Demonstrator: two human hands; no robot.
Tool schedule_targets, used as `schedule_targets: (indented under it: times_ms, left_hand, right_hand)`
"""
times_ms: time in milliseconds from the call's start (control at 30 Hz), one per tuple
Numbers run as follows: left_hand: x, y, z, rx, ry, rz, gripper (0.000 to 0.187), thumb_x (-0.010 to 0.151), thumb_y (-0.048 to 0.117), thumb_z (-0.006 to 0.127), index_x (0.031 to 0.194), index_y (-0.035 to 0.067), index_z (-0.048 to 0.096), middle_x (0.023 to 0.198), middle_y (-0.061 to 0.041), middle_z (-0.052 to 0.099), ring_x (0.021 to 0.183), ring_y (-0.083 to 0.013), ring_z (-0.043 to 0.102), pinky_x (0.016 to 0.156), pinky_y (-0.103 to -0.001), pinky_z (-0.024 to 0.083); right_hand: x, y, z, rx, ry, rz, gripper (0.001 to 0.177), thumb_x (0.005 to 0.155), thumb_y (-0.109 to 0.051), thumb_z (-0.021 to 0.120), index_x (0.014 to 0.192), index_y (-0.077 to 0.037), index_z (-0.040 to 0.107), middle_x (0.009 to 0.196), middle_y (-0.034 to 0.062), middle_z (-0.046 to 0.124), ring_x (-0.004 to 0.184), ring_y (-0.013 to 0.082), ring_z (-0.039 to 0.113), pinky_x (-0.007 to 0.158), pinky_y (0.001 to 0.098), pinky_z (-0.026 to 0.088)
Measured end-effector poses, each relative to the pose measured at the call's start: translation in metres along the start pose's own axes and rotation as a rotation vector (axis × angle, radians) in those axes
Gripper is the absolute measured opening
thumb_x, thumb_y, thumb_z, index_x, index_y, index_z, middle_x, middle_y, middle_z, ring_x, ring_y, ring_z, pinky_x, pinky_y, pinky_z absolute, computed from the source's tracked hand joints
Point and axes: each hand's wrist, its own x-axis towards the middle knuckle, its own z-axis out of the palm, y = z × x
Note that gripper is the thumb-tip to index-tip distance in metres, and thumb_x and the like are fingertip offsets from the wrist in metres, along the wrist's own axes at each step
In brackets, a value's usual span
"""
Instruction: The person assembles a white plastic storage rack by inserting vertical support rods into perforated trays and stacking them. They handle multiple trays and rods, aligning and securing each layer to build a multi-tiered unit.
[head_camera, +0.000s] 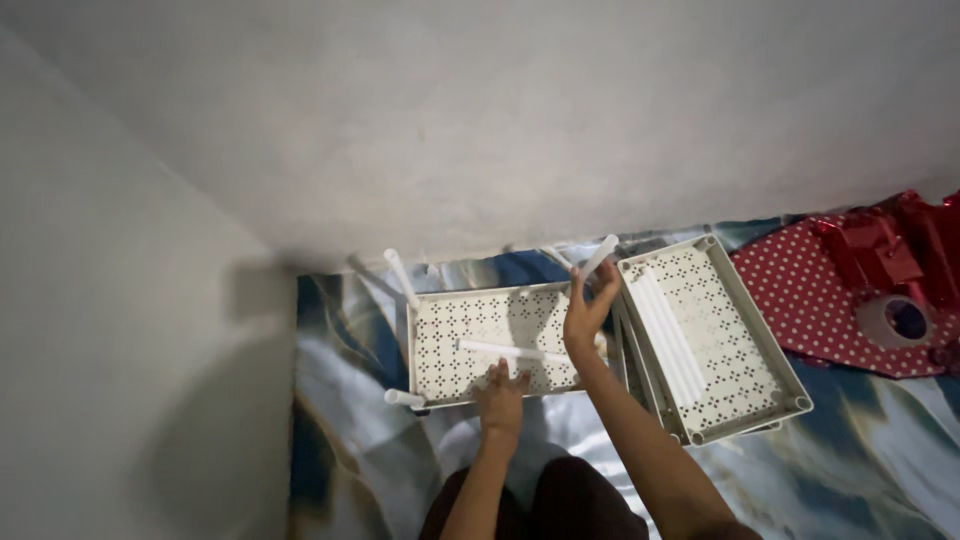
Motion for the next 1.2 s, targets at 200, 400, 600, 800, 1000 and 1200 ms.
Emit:
schedule_targets:
  times_ms: [200, 400, 600, 800, 1000, 1200]
  left_hand:
    - [0.016, -0.004, 0.008, 0.058, -0.034, 0.021, 0.050, 0.106, 0.019, 0.039, 0.149, 0.043, 0.044, 0.165, -0.010, 0.023, 0.150, -0.0325, 0.028, 0.103, -0.073, 0.039]
    - [0.024, -0.005, 0.016, -0.021, -0.049, -0.019, 0.037, 0.109, 0.032, 0.039, 0.143, 0.043, 0.052, 0.163, -0.004, 0.033, 0.149, -0.0259, 0.034, 0.102, -0.070, 0.044]
    - [0.025, -0.004, 0.013, 0.031, -0.066, -0.015, 0.055, 0.100, 0.014, 0.047, 0.145, 0.046, 0.047, 0.162, -0.004, 0.032, 0.147, -0.0264, 0.034, 0.098, -0.068, 0.046]
    - [0.025, -0.006, 0.013, 0.008, -0.086, -0.002, 0.050, 0.109, 0.014, 0.042, 0.148, 0.045, 0.046, 0.165, -0.006, 0.034, 0.150, -0.0279, 0.035, 0.103, -0.068, 0.045]
    - [0.016, -0.004, 0.014, 0.011, -0.133, 0.006, 0.056, 0.103, 0.018, 0.041, 0.150, 0.048, 0.040, 0.168, -0.007, 0.018, 0.151, -0.0313, 0.024, 0.102, -0.072, 0.040]
    - [0.015, -0.005, 0.015, -0.016, -0.142, 0.008, 0.046, 0.108, 0.023, 0.036, 0.147, 0.047, 0.046, 0.169, -0.007, 0.022, 0.153, -0.0285, 0.025, 0.103, -0.075, 0.037]
  right_hand:
    - [0.043, 0.026, 0.021, 0.338, 0.007, 0.200, 0.029, 0.109, -0.030, 0.061, 0.115, -0.005, 0.048, 0.103, 0.0022, 0.050, 0.093, 0.0106, 0.048, 0.081, 0.0271, 0.042]
    - [0.062, 0.057, 0.023, 0.216, 0.115, 0.297, 0.050, 0.102, -0.039, 0.071, 0.069, -0.011, 0.047, 0.062, -0.0075, 0.038, 0.055, 0.0075, 0.034, 0.051, 0.0297, 0.024]
    - [0.096, 0.066, -0.010, 0.254, -0.472, 0.217, 0.039, 0.096, -0.018, 0.064, 0.060, -0.011, 0.048, 0.057, -0.0026, 0.045, 0.052, 0.0092, 0.038, 0.065, 0.0294, 0.034]
    - [0.081, 0.055, -0.016, 0.036, -0.428, 0.298, 0.038, 0.100, -0.030, 0.061, 0.068, -0.011, 0.052, 0.063, -0.0042, 0.044, 0.060, 0.0084, 0.039, 0.056, 0.0314, 0.032]
    - [0.044, 0.081, 0.016, 0.108, 0.040, 0.430, 0.048, 0.100, -0.054, 0.068, 0.081, -0.011, 0.060, 0.071, -0.0081, 0.050, 0.066, 0.0056, 0.044, 0.060, 0.0262, 0.038]
    - [0.052, 0.113, 0.010, 0.176, -0.086, 0.401, 0.049, 0.097, -0.044, 0.078, 0.075, -0.007, 0.055, 0.066, -0.0055, 0.044, 0.056, 0.0104, 0.037, 0.050, 0.0298, 0.028]
